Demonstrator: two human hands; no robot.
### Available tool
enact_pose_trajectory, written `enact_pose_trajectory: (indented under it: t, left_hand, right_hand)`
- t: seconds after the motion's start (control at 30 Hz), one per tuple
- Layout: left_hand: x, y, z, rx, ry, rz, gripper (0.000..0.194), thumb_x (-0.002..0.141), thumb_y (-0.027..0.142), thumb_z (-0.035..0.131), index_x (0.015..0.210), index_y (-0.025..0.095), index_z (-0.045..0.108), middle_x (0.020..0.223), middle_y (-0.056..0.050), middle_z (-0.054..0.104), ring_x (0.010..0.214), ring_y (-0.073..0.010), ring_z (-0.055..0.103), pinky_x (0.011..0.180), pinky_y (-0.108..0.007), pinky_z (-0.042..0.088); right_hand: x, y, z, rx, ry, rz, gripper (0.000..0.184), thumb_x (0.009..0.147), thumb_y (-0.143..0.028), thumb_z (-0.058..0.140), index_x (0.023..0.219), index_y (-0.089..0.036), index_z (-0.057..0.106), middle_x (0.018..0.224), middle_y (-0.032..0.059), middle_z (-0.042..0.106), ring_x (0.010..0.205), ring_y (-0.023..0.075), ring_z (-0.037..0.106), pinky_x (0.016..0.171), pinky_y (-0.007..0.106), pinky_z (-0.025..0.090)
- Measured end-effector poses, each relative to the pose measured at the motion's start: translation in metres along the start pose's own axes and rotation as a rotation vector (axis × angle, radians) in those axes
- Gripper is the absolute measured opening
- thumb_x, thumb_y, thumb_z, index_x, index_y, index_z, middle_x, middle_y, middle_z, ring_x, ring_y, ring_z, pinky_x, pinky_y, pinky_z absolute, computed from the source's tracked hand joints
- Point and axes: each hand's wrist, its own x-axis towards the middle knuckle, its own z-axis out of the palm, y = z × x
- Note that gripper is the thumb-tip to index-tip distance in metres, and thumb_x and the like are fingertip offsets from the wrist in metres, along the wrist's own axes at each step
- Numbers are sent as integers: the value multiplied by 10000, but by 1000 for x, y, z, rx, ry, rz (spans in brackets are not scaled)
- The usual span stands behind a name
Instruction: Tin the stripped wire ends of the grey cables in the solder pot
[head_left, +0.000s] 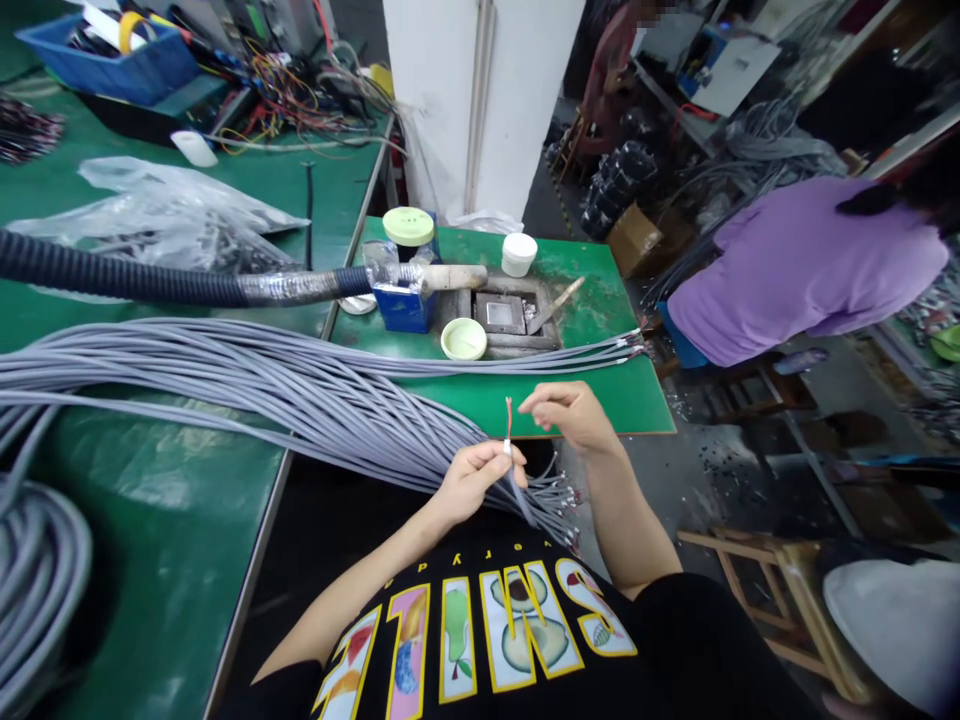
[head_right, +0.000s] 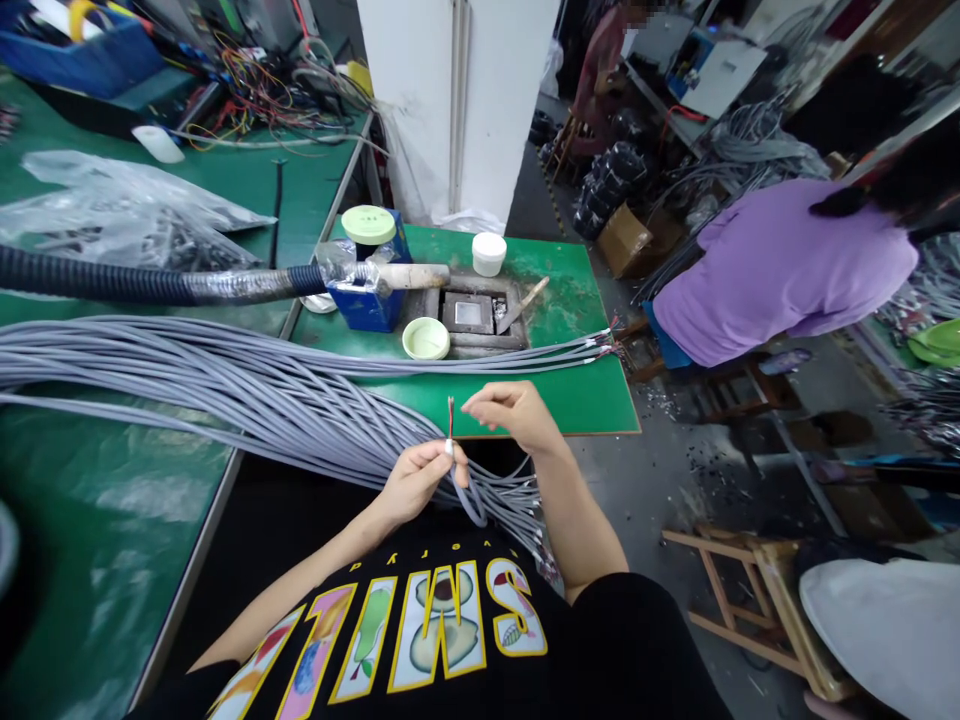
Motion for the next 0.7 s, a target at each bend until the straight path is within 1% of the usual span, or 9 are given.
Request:
enact_pose_trajectory:
  t: [0.03, 0.1, 0.17, 0.23, 0.33, 0.4, 0.57, 0.63, 0.7]
  left_hand:
    - [0, 0, -1, 1, -6, 5, 300, 839, 416, 613, 864, 125, 677, 673, -55, 675, 629, -144, 606, 678, -269, 469]
    - [0, 1, -1, 10, -20, 9, 295, 838, 416, 616, 858, 129, 681, 674, -52, 677, 636, -146, 609, 689, -272, 468]
    - [1, 3, -1, 11, -11, 6, 298, 833, 420, 620, 852, 129, 682, 673, -50, 677, 633, -148, 610, 686, -275, 469]
    - [2, 6, -1, -11, 32, 12, 303, 825, 427, 630, 846, 129, 680, 664, -48, 674, 623, -146, 606, 676, -274, 469]
    - [5, 11, -3, -82, 134, 47, 322, 786, 453, 667, 813, 132, 677, 623, -34, 656, 596, -136, 587, 659, -266, 463]
    - [7, 15, -3, -131, 178, 56, 336, 751, 464, 698, 788, 131, 677, 592, -27, 643, 579, -131, 573, 649, -263, 457]
    - [10, 16, -6, -181, 198, 62, 321, 726, 451, 725, 772, 135, 690, 590, -30, 648, 575, -131, 572, 623, -256, 450]
    - [10, 13, -9, -124, 191, 84, 293, 752, 433, 705, 790, 142, 701, 613, -34, 667, 591, -137, 589, 633, -261, 453]
    - [11, 13, -11, -8, 169, 103, 275, 783, 418, 677, 823, 148, 713, 645, -42, 690, 608, -148, 603, 657, -277, 456]
  right_hand:
    - [-2, 0, 4, -46, -66, 37, 147, 649, -303, 731, 696, -164, 719, 593, -8, 601, 507, 80, 483, 462, 208, 354]
    - [-4, -1, 14, -76, -104, 55, 140, 663, -307, 725, 671, -167, 716, 622, -8, 613, 525, 78, 490, 479, 206, 367]
    - [-5, -1, 24, -89, -58, 12, 165, 692, -304, 713, 602, -167, 697, 570, -17, 573, 504, 72, 468, 469, 205, 352]
    - [-4, 0, 29, -118, 9, -63, 171, 715, -295, 708, 593, -175, 704, 533, -23, 544, 492, 74, 461, 465, 211, 349]
    - [-5, 5, 32, -177, 90, -172, 115, 750, -274, 686, 685, -201, 747, 566, -15, 580, 501, 83, 485, 477, 223, 375]
    - [-7, 8, 32, -222, 127, -212, 106, 768, -254, 668, 737, -212, 761, 588, -11, 599, 510, 86, 500, 481, 225, 385]
    - [-10, 16, 29, -260, 184, -242, 96, 768, -234, 666, 740, -205, 753, 585, -12, 602, 522, 96, 533, 496, 229, 413]
    - [-11, 17, 25, -272, 215, -257, 90, 777, -235, 663, 752, -208, 745, 597, -15, 607, 533, 98, 541, 513, 232, 420]
    - [-14, 16, 22, -301, 246, -280, 82, 786, -233, 662, 755, -212, 734, 626, -14, 621, 562, 102, 552, 541, 237, 427]
